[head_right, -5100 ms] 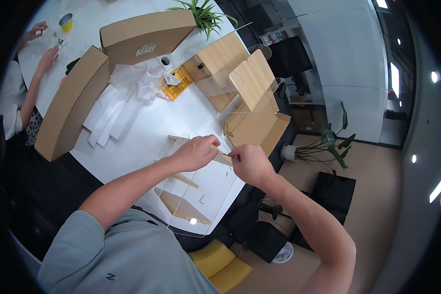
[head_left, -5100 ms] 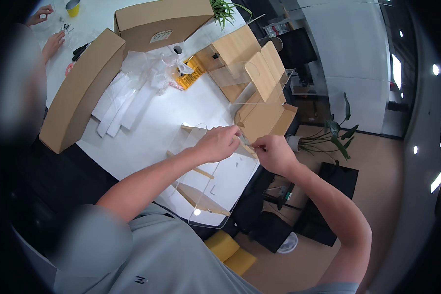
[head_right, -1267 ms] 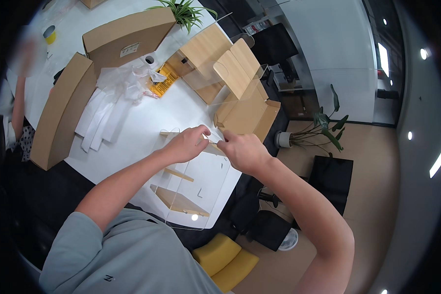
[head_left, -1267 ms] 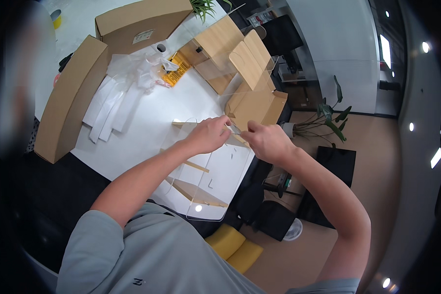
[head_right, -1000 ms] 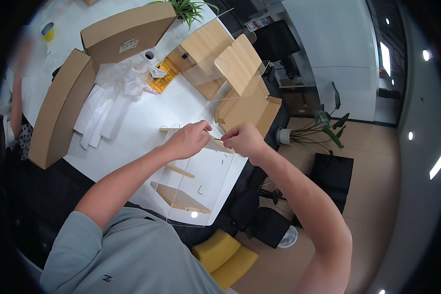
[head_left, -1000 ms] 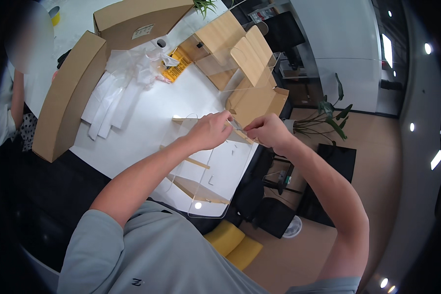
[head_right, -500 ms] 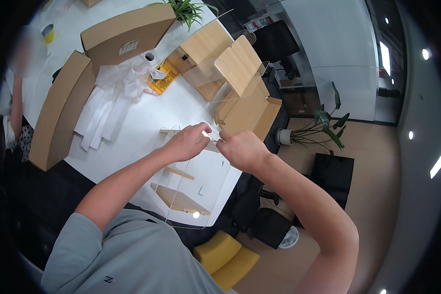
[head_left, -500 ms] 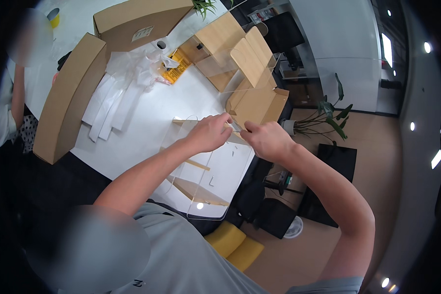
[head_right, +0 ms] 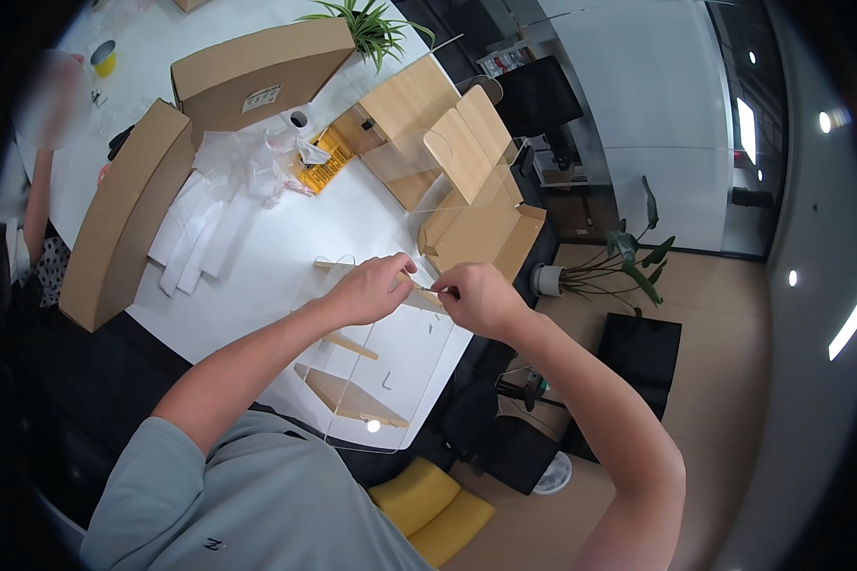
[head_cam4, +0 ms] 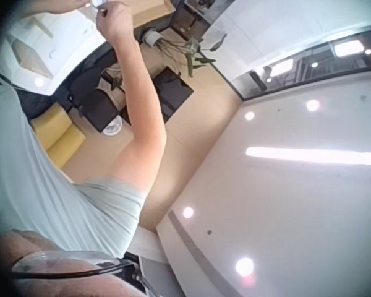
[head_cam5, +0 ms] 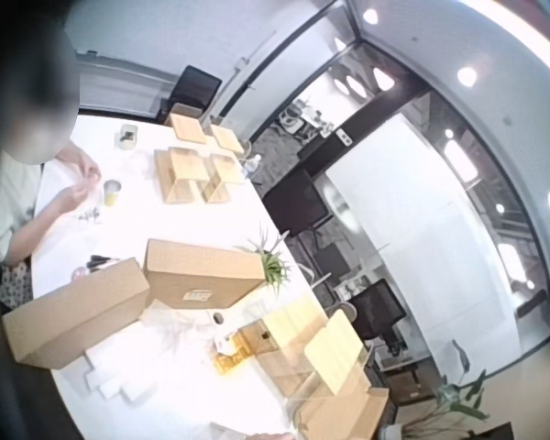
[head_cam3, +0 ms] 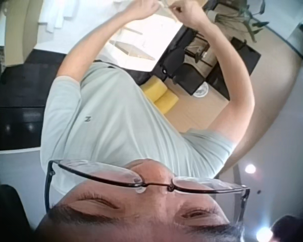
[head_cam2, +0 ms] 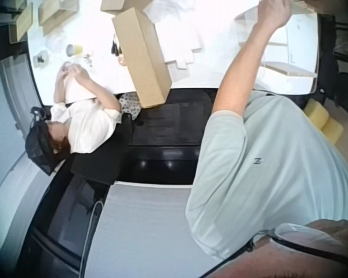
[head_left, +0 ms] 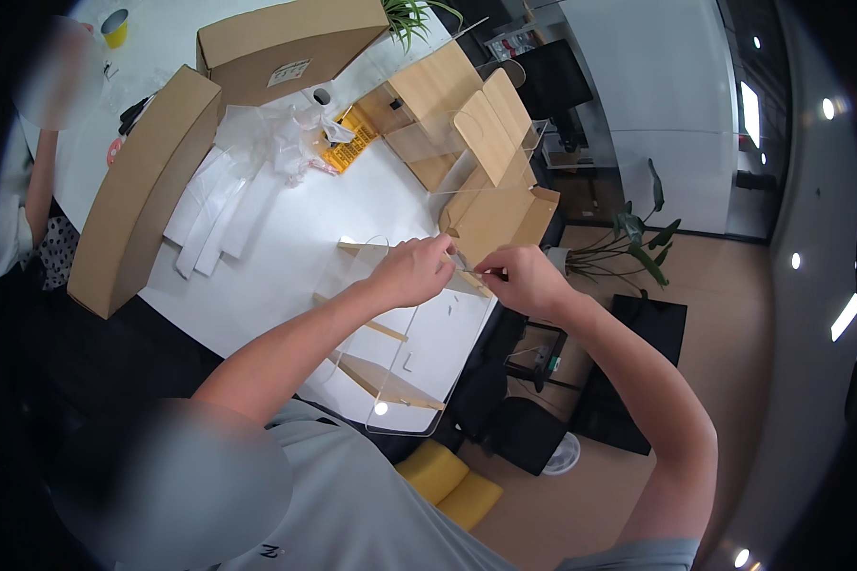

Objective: The person assembles a small wooden shelving unit on a white table. They insert wooden dowels into pre-drilled holes and attach wooden panels to form the structure. The person uses a screwdriver to tighten screws and secure the pieces together.

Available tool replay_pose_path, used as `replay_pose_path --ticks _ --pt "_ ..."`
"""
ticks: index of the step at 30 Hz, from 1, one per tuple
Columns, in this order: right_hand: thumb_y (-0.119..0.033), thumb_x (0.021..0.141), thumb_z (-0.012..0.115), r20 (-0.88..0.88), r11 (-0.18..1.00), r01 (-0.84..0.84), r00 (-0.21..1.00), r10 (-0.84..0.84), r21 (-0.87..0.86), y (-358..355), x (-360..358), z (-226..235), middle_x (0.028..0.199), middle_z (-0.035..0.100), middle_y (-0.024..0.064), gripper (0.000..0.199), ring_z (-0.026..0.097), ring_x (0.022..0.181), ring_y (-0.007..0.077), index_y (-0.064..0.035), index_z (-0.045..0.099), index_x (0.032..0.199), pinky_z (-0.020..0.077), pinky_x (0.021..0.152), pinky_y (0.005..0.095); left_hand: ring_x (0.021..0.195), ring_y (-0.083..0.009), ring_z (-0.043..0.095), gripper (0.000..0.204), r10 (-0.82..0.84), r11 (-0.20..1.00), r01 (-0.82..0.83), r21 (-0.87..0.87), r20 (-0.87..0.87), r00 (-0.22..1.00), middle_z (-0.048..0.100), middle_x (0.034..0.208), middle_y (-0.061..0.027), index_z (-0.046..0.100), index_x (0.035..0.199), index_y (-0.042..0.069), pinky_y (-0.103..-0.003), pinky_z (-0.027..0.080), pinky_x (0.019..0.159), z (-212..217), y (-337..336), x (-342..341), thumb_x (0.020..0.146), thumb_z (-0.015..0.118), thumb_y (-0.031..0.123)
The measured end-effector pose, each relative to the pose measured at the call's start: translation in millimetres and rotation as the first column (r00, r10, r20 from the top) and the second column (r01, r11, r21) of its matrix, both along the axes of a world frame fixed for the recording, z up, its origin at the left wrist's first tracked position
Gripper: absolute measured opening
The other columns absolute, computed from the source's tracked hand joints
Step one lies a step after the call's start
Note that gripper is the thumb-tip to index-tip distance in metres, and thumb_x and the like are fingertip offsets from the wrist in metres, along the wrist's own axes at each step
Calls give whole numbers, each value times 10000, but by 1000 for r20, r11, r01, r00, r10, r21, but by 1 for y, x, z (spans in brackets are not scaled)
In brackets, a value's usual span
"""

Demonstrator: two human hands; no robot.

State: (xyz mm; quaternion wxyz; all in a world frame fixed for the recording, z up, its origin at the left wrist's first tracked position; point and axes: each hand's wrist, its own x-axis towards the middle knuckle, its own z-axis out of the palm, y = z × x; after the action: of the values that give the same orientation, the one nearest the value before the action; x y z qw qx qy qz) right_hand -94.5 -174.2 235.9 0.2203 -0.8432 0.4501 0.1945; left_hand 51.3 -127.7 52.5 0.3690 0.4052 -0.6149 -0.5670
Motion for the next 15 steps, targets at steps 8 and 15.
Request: replay_pose_path --ticks 8,15 --pt "-61 817 713 -479 742 -670 660 578 -28 10 10 8 956 637 92 110 746 746 254 -30 708 923 615 650 402 1133 -421 669 342 5 1000 -6 -16 -12 1000 716 1163 -233 601 1258 8 -495 526 988 -2 0 0 1021 602 255" --pt "3 868 644 -94 922 387 917 -388 -34 14 7 -5 833 760 160 183 743 777 300 14 812 940 581 716 393 1164 -408 665 348 -18 1000 18 11 8 1000 712 1216 -227 608 1260 0 -484 520 1017 1 -1 1 1022 592 254"
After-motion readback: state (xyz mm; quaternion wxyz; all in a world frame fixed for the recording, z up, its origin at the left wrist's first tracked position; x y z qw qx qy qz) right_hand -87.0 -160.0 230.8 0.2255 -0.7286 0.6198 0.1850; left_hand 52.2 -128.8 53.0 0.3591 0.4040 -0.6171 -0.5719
